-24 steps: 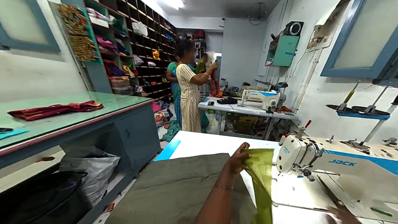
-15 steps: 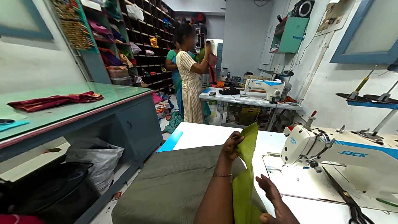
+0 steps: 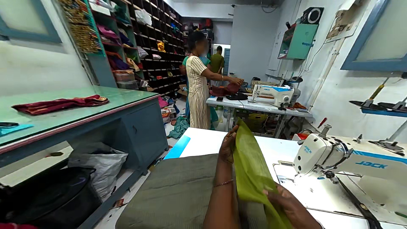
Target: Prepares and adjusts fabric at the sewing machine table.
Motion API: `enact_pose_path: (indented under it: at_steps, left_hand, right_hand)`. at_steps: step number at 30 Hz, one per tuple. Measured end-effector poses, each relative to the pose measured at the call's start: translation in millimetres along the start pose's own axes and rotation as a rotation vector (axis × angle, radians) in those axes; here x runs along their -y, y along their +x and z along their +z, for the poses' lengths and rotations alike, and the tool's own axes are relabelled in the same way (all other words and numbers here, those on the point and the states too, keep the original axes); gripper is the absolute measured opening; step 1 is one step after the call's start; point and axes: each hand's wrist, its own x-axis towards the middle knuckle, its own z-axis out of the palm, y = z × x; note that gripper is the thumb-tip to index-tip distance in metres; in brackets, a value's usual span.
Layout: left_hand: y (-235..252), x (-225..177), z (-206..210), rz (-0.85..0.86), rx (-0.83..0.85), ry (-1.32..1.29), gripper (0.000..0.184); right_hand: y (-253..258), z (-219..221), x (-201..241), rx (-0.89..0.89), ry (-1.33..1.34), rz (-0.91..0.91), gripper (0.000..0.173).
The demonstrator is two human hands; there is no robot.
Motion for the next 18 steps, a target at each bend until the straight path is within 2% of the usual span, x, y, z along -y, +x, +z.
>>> enact_pose_path:
  at_steps: [2, 3, 6, 8, 10, 13, 15, 18]
  left_hand:
    - [7, -4, -2, -0.139, -0.225, 0.216, 0.031]
    - [10, -5, -4, -0.232, -0.312, 0.405, 0.029]
    - [21, 4, -29, -0.569, -0.393, 1.153, 0.026]
    - [17, 9, -31, -0.829, -0.415, 1.461, 0.028]
    - [13, 14, -32, -0.961, -0.462, 1.511, 0.032]
    - [11, 20, -28, -1.001, -0.438, 1.560, 0.038]
    - [12, 21, -24, -1.021, -0.352, 1.573, 0.039]
    - [12, 27, -26, -1.053, -0.112, 1.613, 0.042]
  right_hand:
    - [18, -7, -13, -0.108, -0.044, 0.053, 0.021]
    - [27, -12, -26, -0.145, -0.084, 0.098, 0.022]
    - [43, -26, -63, -0.126, -0.315, 0.233, 0.022]
    - [47, -34, -73, -0.101, -0.488, 0.291, 0.025]
    - [45, -37, -74, -0.115, -0.571, 0.319, 0.025]
    - [37, -39, -71, -0.128, -0.644, 0.343, 0.028]
    - [30, -41, -68, -0.130, -0.702, 0.348, 0.030]
    - [13, -49, -65, -0.149, -0.721, 0.356, 0.029]
